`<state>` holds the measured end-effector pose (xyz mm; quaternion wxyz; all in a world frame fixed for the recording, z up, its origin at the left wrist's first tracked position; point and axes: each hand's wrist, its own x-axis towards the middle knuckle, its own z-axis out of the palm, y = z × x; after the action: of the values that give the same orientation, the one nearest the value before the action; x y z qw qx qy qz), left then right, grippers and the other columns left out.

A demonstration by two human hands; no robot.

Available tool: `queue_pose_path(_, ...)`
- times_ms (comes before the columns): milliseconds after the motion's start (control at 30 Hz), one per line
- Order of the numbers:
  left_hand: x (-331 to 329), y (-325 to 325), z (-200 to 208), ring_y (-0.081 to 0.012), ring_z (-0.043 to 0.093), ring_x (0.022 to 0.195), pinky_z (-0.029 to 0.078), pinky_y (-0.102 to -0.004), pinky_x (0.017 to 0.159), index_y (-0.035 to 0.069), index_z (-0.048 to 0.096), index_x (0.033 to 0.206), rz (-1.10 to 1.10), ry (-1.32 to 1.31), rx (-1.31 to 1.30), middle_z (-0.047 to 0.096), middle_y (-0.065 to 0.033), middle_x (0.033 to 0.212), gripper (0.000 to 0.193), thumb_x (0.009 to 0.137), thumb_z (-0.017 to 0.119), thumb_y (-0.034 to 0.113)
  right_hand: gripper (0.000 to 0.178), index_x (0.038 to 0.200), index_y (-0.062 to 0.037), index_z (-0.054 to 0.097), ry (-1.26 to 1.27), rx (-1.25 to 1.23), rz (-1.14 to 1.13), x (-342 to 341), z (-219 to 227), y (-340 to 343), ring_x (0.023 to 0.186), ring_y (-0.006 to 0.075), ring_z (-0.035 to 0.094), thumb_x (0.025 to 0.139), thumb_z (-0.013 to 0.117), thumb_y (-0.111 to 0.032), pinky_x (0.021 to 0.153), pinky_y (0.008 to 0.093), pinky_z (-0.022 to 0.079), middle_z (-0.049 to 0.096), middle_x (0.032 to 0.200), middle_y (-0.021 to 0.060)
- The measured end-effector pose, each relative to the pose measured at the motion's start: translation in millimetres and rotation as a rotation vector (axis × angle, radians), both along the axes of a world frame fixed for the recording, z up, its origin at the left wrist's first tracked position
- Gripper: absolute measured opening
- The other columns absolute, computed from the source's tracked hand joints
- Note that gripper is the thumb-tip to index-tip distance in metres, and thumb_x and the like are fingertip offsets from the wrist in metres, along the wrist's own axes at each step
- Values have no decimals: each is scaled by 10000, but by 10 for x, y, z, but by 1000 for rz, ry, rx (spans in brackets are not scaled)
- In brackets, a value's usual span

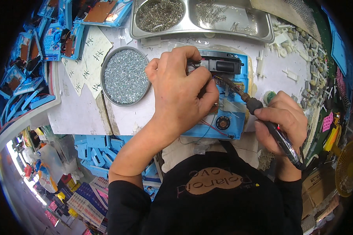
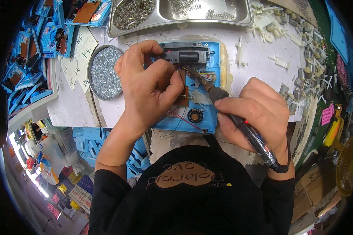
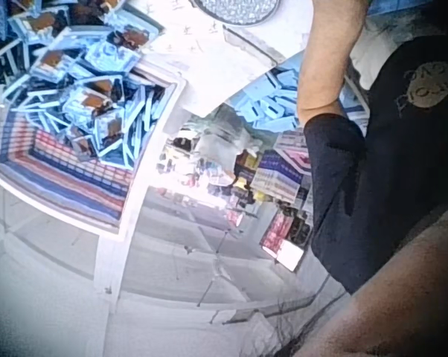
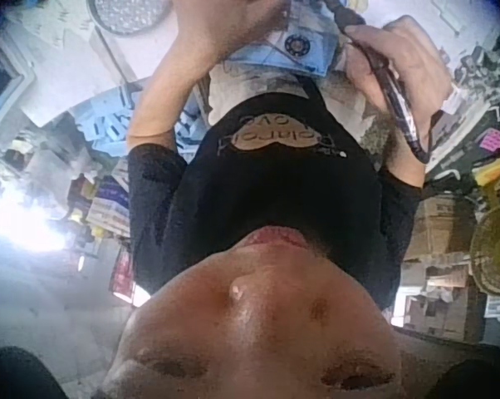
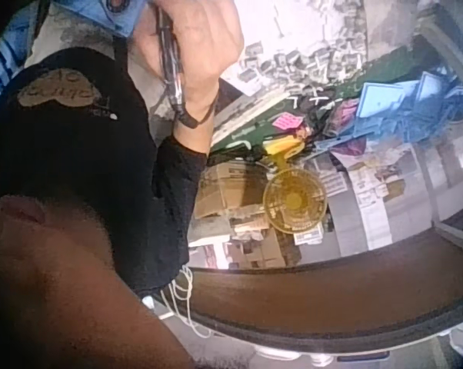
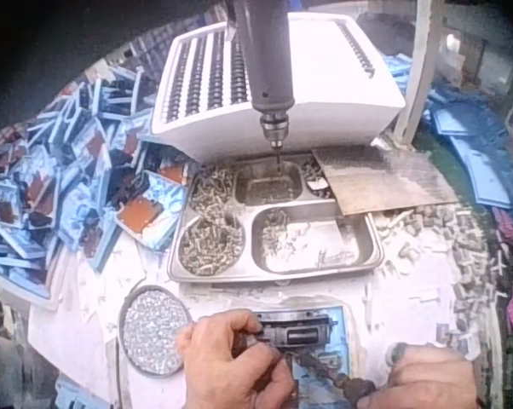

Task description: Assemble the internal components and housing of a blue electronic toy device, including soldering wires and using an electric screwdriver.

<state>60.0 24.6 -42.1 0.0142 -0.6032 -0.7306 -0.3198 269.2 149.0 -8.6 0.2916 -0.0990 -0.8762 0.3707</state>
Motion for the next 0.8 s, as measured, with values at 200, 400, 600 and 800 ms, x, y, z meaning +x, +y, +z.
queue_pose_path(200,-7,7,-35,-229,556,905,335,-402,871,108,690,762,-3,3,0,590,-69,1096,130,685,777,166,304,971,-41,712,7,0,1,-23,-17,2,565,207,513,687,797,31,525,307,397,567,654,46)
queue_pose_path(400,-7,10,-47,-228,557,903,334,-402,867,107,690,763,-2,7,15,588,-70,1089,134,678,777,166,296,975,-39,713,17,3,5,-24,-28,2,565,201,512,698,794,23,526,306,397,570,656,43)
queue_pose_path(600,-4,8,-33,-225,557,890,326,-406,859,104,690,755,3,5,5,585,-70,1085,129,681,775,166,310,971,-42,715,26,-10,13,-32,-23,10,561,201,507,681,792,33,524,307,394,553,647,37)
queue_pose_path(800,0,12,-46,-219,555,878,322,-405,862,100,688,752,4,3,-1,581,-69,1086,127,685,774,164,326,969,-44,716,26,2,-1,-29,-33,5,561,203,507,664,788,47,521,309,392,546,643,37)
